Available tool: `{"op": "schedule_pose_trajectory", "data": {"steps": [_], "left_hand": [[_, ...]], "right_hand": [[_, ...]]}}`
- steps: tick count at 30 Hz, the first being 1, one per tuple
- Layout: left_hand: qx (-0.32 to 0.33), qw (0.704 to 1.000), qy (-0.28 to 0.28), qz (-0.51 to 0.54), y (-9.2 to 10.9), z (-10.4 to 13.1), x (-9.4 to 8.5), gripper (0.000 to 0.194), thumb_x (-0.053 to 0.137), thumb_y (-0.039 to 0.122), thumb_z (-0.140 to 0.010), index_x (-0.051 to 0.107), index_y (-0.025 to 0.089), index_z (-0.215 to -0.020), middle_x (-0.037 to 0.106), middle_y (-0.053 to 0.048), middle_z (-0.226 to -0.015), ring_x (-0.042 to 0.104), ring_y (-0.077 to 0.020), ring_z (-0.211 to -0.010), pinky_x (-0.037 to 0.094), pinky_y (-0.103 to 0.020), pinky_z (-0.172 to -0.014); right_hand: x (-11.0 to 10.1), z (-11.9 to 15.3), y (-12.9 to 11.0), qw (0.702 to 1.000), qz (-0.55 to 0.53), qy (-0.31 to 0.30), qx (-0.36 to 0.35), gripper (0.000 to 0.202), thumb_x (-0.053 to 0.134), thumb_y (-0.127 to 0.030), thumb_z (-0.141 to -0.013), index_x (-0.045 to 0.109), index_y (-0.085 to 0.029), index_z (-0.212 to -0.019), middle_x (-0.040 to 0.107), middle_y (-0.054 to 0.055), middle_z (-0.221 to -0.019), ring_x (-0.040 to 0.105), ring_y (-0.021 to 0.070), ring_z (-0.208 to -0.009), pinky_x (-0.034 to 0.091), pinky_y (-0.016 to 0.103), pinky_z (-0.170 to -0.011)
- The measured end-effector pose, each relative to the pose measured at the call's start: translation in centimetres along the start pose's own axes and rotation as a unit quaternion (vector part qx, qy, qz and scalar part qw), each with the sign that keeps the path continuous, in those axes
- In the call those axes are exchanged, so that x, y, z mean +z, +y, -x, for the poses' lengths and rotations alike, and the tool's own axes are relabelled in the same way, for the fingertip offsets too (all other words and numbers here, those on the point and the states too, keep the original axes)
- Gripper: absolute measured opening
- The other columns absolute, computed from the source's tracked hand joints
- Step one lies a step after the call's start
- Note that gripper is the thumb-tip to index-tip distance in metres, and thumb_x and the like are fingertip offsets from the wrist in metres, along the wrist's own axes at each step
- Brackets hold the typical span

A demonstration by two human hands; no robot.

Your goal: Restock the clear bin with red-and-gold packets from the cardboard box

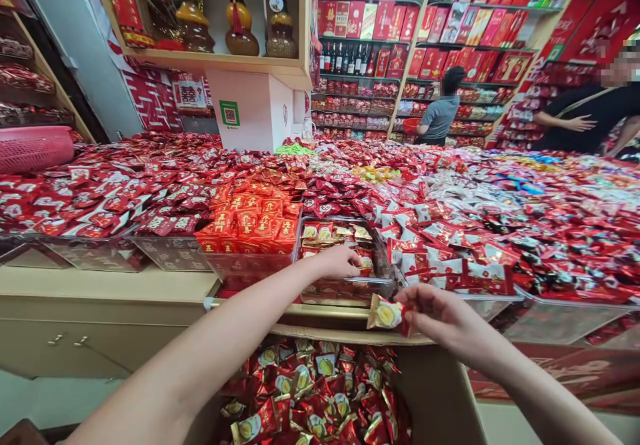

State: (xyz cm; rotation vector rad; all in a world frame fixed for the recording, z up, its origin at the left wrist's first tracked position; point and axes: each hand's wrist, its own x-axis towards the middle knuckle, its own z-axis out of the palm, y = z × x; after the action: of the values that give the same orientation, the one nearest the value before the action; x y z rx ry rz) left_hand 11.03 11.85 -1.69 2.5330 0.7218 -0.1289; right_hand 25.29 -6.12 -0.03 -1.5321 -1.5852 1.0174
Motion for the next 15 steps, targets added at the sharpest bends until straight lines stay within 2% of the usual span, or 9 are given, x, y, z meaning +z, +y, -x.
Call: {"op": "schedule_pose_trajectory", "data": {"steps": [2, 3, 6, 8, 11, 13, 15], "left_hand": [[-0.002, 1.000, 0.004, 0.012, 0.0, 0.0, 0.1, 0.026, 0.051, 0.030, -0.083, 0.055, 0.013, -0.101, 0.058, -0.004, -0.102, 0.058, -0.0198, -0.087, 0.049, -0.036, -0.074], [-0.003, 1.000, 0.006, 0.017, 0.0, 0.0, 0.1, 0.026, 0.051, 0.030, -0.083, 0.055, 0.013, -0.101, 0.058, -0.004, -0.102, 0.057, -0.0203, -0.088, 0.049, -0.037, -0.074], [-0.005, 1.000, 0.011, 0.029, 0.1, 0.0, 0.1, 0.027, 0.051, 0.031, -0.083, 0.055, 0.013, -0.103, 0.057, -0.004, -0.105, 0.057, -0.0213, -0.090, 0.049, -0.037, -0.075], [-0.007, 0.999, 0.010, 0.030, 0.2, 0.1, 0.1, 0.027, 0.051, 0.031, -0.083, 0.055, 0.013, -0.103, 0.057, -0.004, -0.105, 0.057, -0.0213, -0.090, 0.049, -0.037, -0.075], [-0.014, 1.000, 0.001, 0.024, 0.3, 0.3, 0.0, 0.026, 0.051, 0.030, -0.083, 0.056, 0.013, -0.101, 0.058, -0.004, -0.103, 0.057, -0.0203, -0.088, 0.049, -0.037, -0.075], [-0.020, 1.000, -0.005, 0.017, 0.5, 0.4, -0.2, 0.025, 0.050, 0.030, -0.083, 0.056, 0.013, -0.101, 0.058, -0.004, -0.102, 0.057, -0.0198, -0.088, 0.049, -0.037, -0.074], [-0.027, 1.000, -0.007, 0.008, 0.7, 0.4, -0.4, 0.026, 0.050, 0.030, -0.083, 0.055, 0.013, -0.102, 0.058, -0.004, -0.103, 0.057, -0.0201, -0.088, 0.049, -0.037, -0.074]], "right_hand": [[-0.7, -0.6, -1.6, 0.989, 0.127, 0.054, -0.045, 0.018, 0.041, -0.026, -0.081, 0.052, -0.016, -0.092, 0.061, 0.004, -0.076, 0.056, 0.0148, -0.067, 0.043, 0.027, -0.061], [-1.0, -1.0, -2.6, 0.972, 0.204, 0.087, -0.079, 0.019, 0.041, -0.024, -0.081, 0.054, -0.017, -0.093, 0.062, 0.005, -0.080, 0.057, 0.0154, -0.069, 0.043, 0.027, -0.063], [-1.3, -2.9, -5.4, 0.883, 0.412, 0.156, -0.165, 0.021, 0.039, -0.015, -0.081, 0.057, -0.017, -0.093, 0.063, 0.007, -0.088, 0.057, 0.0173, -0.078, 0.042, 0.026, -0.068], [-1.2, -4.6, -6.6, 0.831, 0.510, 0.143, -0.172, 0.021, 0.039, -0.009, -0.080, 0.056, -0.016, -0.089, 0.062, 0.008, -0.083, 0.057, 0.0182, -0.076, 0.040, 0.026, -0.065], [-0.8, -7.2, -7.1, 0.770, 0.616, 0.065, -0.154, 0.019, 0.041, -0.003, -0.076, 0.056, -0.012, -0.081, 0.062, 0.010, -0.078, 0.057, 0.0202, -0.074, 0.039, 0.027, -0.064], [-0.5, -8.6, -6.8, 0.755, 0.639, 0.021, -0.145, 0.016, 0.044, -0.005, -0.076, 0.058, -0.011, -0.080, 0.063, 0.012, -0.079, 0.059, 0.0221, -0.076, 0.040, 0.028, -0.067], [-0.3, -9.7, -6.3, 0.755, 0.641, -0.007, -0.135, 0.014, 0.047, -0.007, -0.075, 0.060, -0.010, -0.080, 0.065, 0.013, -0.079, 0.061, 0.0235, -0.077, 0.041, 0.029, -0.066]]}}
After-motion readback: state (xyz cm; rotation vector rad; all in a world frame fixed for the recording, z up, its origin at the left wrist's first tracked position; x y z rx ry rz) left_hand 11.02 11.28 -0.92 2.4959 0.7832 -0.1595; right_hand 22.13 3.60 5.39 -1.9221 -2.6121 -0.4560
